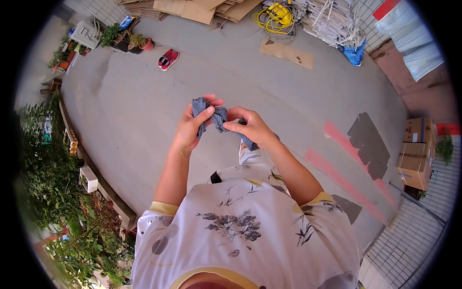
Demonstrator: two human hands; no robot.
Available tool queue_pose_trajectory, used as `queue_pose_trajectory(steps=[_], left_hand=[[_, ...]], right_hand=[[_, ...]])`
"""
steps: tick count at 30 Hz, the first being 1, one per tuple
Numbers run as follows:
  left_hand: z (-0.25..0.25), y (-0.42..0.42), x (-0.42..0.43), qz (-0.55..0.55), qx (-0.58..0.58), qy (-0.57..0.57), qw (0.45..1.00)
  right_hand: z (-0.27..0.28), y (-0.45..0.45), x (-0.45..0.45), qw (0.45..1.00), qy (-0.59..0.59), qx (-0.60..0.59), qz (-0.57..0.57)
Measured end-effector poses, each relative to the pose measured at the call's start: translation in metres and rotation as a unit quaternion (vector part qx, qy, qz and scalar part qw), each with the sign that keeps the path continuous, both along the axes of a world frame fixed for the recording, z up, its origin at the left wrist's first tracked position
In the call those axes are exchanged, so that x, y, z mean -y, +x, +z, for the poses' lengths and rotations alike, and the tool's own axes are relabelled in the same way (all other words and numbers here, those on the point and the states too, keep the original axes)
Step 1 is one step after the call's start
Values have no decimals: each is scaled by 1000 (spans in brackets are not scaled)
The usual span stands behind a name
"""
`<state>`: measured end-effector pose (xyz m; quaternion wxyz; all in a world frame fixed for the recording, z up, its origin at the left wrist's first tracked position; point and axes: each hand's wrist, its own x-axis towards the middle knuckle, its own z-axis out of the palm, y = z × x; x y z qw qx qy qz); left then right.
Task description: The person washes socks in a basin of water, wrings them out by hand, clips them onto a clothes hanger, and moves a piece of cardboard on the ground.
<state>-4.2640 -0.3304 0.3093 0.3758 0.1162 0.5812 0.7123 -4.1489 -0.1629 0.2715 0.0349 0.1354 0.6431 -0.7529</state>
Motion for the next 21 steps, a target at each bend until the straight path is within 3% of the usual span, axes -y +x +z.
queue_pose_trajectory(steps=[3, 5, 7, 8, 9, 12, 15, 18, 21], left_hand=[[5, -29, -31, -7, -13, 0, 1000], [4, -61, -49, 1, -28, -16, 999], [-10, -91, -55, -38, -146, -149, 977], [-17, -96, -59, -57, -202, -215, 954], [-5, -93, -73, -15, -130, -181, 975], [-1, -97, -98, -39, -149, -213, 965], [-16, -114, -129, -74, -444, -211, 868], [-24, -123, -155, -70, -548, -215, 806], [-26, -136, -181, -101, -668, -201, 709]], right_hand=[[4, -25, -28, 994, -85, 50, -42], [-6, -52, -66, 995, -43, 17, -85], [3, -68, -98, 988, -53, 30, -140], [4, -70, -113, 989, -21, 22, -142], [4, -72, -128, 989, 12, 15, -144], [-1, -74, -153, 982, 99, -10, -162], [-9, -78, -173, 973, 122, -20, -195], [-26, -71, -188, 964, 141, -12, -225], [-28, -63, -198, 954, 200, 18, -223]])
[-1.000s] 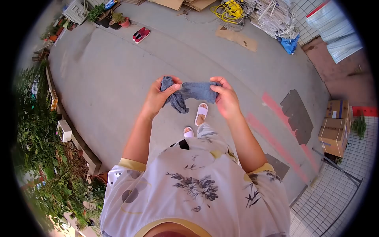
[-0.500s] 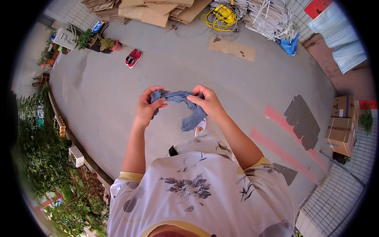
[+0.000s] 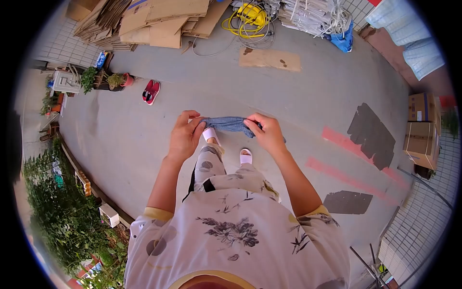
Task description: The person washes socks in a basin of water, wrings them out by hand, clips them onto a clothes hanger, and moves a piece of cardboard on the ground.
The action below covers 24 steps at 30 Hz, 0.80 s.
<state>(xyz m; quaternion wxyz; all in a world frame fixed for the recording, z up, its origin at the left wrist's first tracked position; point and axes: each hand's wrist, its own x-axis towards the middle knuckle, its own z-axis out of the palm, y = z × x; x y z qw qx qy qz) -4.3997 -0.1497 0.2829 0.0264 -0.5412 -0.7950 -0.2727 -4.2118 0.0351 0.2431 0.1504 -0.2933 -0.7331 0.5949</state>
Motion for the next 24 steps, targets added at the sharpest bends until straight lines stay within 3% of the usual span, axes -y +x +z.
queue_pose_trajectory(steps=[3, 6, 10, 16, 22, 24], left_hand=[[5, -11, -33, 6, 154, -17, 988], [-7, -41, -60, 38, 379, -32, 924], [-8, -91, -94, -16, 424, -94, 901], [-1, -164, -135, -147, 486, -143, 850], [20, -245, -160, -172, 476, -112, 855], [21, -261, -171, -165, 444, -52, 879]], right_hand=[[6, -6, -14, 998, -27, 26, -42], [8, -12, -30, 997, -63, -9, -45], [11, -26, -52, 986, -76, 37, -142], [36, -84, -85, 949, -220, 33, -223], [65, -144, -95, 958, -141, 9, -250], [73, -157, -98, 964, -85, 33, -251]])
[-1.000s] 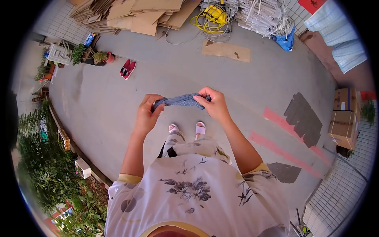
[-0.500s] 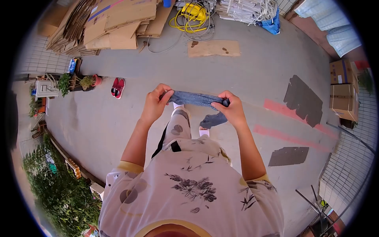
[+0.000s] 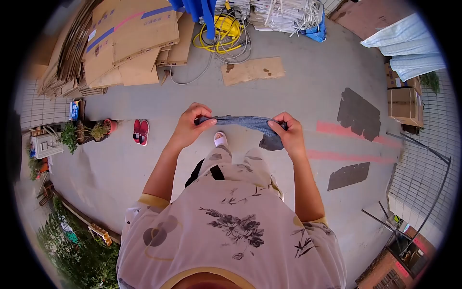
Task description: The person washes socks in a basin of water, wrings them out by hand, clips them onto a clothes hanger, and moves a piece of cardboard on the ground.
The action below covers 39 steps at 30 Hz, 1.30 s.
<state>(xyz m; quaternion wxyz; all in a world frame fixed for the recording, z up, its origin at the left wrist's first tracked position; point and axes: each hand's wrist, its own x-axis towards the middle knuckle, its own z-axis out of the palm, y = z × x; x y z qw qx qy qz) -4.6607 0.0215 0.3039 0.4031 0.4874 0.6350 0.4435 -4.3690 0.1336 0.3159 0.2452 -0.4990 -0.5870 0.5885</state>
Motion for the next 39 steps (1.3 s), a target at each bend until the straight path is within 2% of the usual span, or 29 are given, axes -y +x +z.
queue_pose_trajectory(steps=[2, 5, 11, 14, 17, 18, 21, 22, 24, 28, 31, 32, 35, 39], left_hand=[[1, -9, -13, 38, -30, 37, 998], [8, -22, -25, 28, 43, -139, 989], [47, -13, -48, -21, 169, -67, 983], [44, -3, -54, 39, 189, -58, 979], [43, 20, -61, 74, -3, -103, 992], [45, 30, -67, 57, -139, 9, 989], [58, 61, -88, 58, -91, 3, 994], [61, 72, -94, 61, -96, -22, 993], [61, 84, -105, 62, -97, 30, 993], [61, 90, -113, 94, -95, 105, 985], [70, 83, -106, 84, 21, -54, 995], [69, 76, -104, 101, 19, -78, 992], [60, 51, -98, 169, 65, -57, 982], [66, 48, -102, 166, 150, -101, 970]], right_hand=[[7, -13, 1, 999, 19, 31, 3], [11, -22, -3, 998, 16, 60, 20], [-9, -17, -34, 996, 25, 68, 51], [-23, -5, -64, 987, 28, 91, 130], [-19, -2, -83, 949, 65, 185, 245], [-6, -6, -84, 932, 137, 208, 265], [28, -31, -86, 960, 116, 68, 244], [37, -38, -86, 967, 71, 19, 245], [49, -48, -88, 967, -17, -81, 243], [24, -46, -99, 972, 13, -95, 216], [24, -39, -114, 982, -45, -130, 133], [27, -34, -122, 978, -106, -152, 94], [18, -18, -149, 972, -96, -213, 31], [28, -8, -165, 982, -57, -178, 36]])
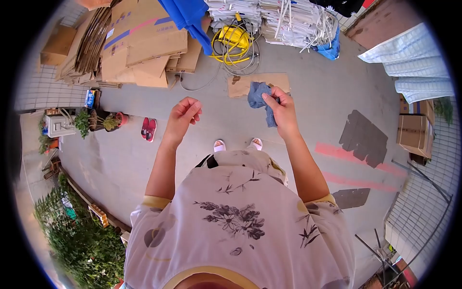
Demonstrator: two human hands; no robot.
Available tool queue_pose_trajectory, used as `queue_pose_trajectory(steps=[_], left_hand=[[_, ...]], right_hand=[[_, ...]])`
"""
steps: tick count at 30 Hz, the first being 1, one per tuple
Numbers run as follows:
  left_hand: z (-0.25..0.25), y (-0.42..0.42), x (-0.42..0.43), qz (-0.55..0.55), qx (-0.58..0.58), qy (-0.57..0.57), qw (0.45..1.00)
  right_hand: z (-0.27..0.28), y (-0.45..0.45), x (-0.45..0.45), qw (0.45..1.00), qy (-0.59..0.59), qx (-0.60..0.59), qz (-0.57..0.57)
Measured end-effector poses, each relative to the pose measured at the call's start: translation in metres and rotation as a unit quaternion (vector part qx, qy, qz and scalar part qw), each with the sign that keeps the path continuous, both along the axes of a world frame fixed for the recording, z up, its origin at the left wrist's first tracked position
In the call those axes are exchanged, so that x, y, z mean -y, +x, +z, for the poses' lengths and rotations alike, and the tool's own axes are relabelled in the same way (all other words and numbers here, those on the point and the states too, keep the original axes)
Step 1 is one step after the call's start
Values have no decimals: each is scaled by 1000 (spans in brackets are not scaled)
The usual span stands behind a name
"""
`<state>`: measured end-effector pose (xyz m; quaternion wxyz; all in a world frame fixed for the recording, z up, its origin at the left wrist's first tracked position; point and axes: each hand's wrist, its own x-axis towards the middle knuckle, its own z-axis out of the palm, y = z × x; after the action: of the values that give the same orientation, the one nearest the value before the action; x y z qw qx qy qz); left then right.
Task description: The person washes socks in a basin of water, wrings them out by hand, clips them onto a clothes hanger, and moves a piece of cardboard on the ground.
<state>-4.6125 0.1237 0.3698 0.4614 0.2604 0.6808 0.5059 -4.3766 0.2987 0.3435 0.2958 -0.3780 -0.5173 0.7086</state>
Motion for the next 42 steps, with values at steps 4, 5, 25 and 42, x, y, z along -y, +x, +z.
queue_pose_trajectory(steps=[4, 5, 25, 42], left_hand=[[8, 27, -24, -51, -14, 14, 998], [12, 33, -31, -55, -29, 6, 998], [3, 14, -57, -114, -135, 184, 967], [-31, -18, -2, -78, -101, 254, 959]], right_hand=[[-1, 0, -4, 1000, -8, -8, 6], [3, -1, -2, 999, -29, -11, 9], [54, -29, 29, 972, -224, -39, 54], [61, -53, 70, 995, -87, -29, -35]])
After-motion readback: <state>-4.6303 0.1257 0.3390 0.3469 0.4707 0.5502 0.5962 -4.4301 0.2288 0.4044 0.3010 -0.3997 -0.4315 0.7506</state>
